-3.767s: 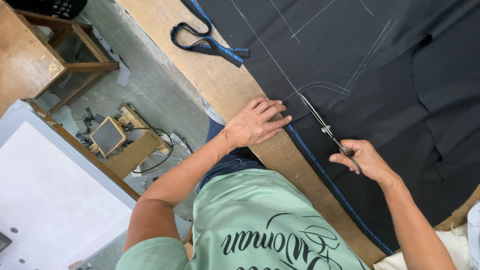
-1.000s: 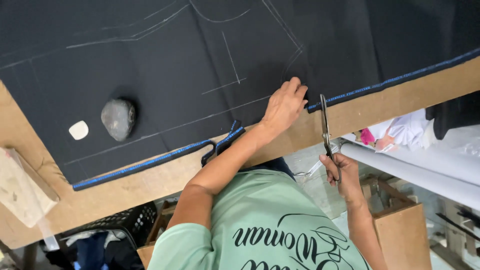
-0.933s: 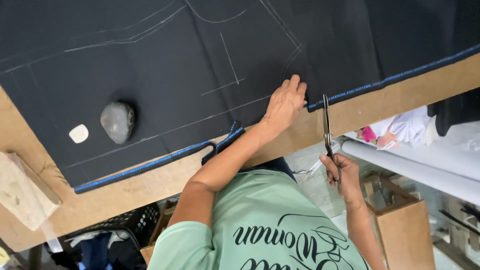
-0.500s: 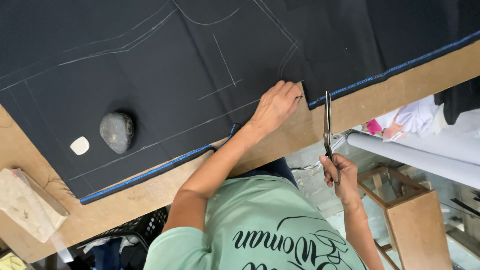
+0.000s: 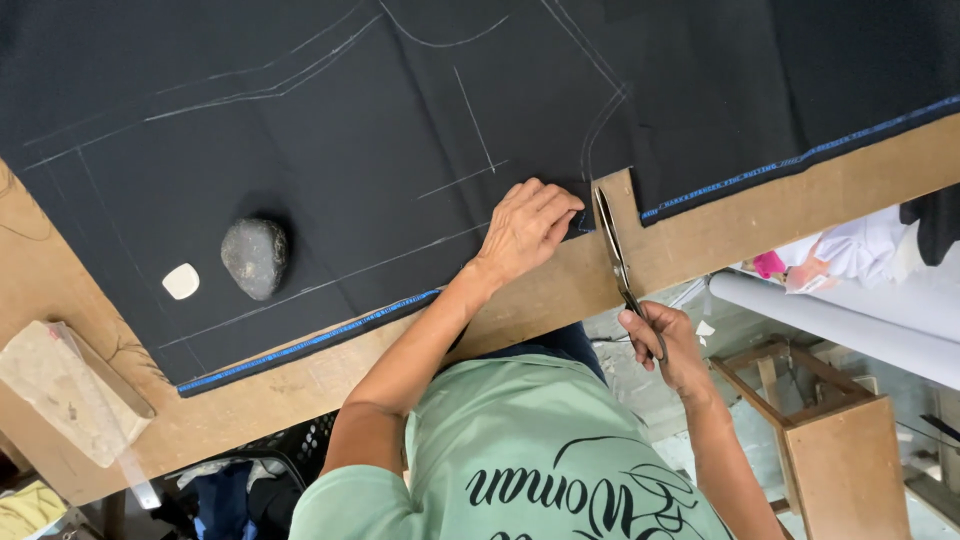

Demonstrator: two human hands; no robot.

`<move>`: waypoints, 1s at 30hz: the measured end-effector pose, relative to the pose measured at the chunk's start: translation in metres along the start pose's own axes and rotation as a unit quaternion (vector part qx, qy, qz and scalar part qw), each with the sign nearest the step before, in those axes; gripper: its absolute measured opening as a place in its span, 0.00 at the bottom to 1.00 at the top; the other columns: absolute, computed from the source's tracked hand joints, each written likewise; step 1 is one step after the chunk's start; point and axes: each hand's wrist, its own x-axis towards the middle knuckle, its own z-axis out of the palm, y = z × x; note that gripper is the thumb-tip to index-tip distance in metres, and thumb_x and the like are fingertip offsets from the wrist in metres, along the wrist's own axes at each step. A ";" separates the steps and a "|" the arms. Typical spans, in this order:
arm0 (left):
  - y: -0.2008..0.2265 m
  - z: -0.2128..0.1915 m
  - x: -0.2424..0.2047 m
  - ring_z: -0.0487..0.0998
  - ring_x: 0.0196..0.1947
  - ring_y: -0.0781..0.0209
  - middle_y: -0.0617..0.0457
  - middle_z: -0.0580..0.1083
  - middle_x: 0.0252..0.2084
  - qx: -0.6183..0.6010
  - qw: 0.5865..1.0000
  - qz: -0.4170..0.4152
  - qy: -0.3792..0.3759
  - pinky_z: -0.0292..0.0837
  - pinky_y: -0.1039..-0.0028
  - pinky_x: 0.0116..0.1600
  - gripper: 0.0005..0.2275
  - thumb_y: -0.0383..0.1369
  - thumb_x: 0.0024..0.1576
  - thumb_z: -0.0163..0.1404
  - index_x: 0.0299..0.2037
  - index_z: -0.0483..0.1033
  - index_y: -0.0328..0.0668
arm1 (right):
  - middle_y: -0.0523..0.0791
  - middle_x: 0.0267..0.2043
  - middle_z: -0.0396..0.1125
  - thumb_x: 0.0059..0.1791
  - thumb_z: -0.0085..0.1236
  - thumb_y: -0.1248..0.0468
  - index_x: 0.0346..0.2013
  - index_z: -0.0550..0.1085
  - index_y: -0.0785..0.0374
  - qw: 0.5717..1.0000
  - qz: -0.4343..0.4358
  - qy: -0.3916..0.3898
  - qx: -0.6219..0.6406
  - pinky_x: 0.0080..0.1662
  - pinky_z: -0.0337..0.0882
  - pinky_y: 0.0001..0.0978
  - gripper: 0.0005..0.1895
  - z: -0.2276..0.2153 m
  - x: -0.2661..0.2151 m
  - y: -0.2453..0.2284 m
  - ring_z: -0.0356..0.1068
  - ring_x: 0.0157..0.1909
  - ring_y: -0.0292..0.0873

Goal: The person uses a ruler and chalk to draw straight lines on a large piece of black fabric laid out on a wooden table. They then use scissors to cut the fabric along the marked lines, separating a section of the material.

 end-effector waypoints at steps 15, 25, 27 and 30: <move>-0.009 -0.001 -0.001 0.77 0.38 0.54 0.56 0.78 0.40 -0.055 0.998 -0.016 0.029 0.76 0.66 0.47 0.02 0.31 0.65 0.56 0.45 0.79 0.51 | 0.50 0.08 0.58 0.50 0.73 0.59 0.18 0.69 0.66 1.000 -0.001 0.011 -0.028 0.14 0.61 0.26 0.24 0.011 0.027 0.003 0.63 0.12 0.41; -0.009 0.000 -0.001 0.79 0.38 0.53 0.56 0.79 0.40 -0.061 0.997 -0.019 0.032 0.77 0.65 0.47 0.03 0.31 0.64 0.56 0.45 0.80 0.51 | 0.53 0.08 0.61 0.50 0.74 0.58 0.18 0.71 0.66 0.997 0.001 0.022 -0.075 0.14 0.62 0.26 0.24 0.014 0.030 0.007 0.63 0.11 0.42; -0.009 0.000 -0.002 0.79 0.38 0.53 0.56 0.79 0.40 -0.059 0.998 -0.018 0.034 0.77 0.65 0.47 0.02 0.31 0.64 0.56 0.44 0.80 0.50 | 0.52 0.09 0.61 0.50 0.74 0.59 0.19 0.71 0.66 0.997 0.004 0.035 -0.071 0.15 0.63 0.26 0.23 0.017 0.030 0.009 0.65 0.12 0.41; -0.010 0.000 -0.001 0.79 0.38 0.53 0.55 0.79 0.40 -0.063 0.997 -0.017 0.037 0.77 0.65 0.47 0.03 0.30 0.64 0.56 0.44 0.81 0.50 | 0.53 0.09 0.62 0.49 0.75 0.58 0.19 0.71 0.66 0.996 0.000 0.038 -0.083 0.15 0.63 0.26 0.24 0.016 0.032 0.016 0.65 0.12 0.42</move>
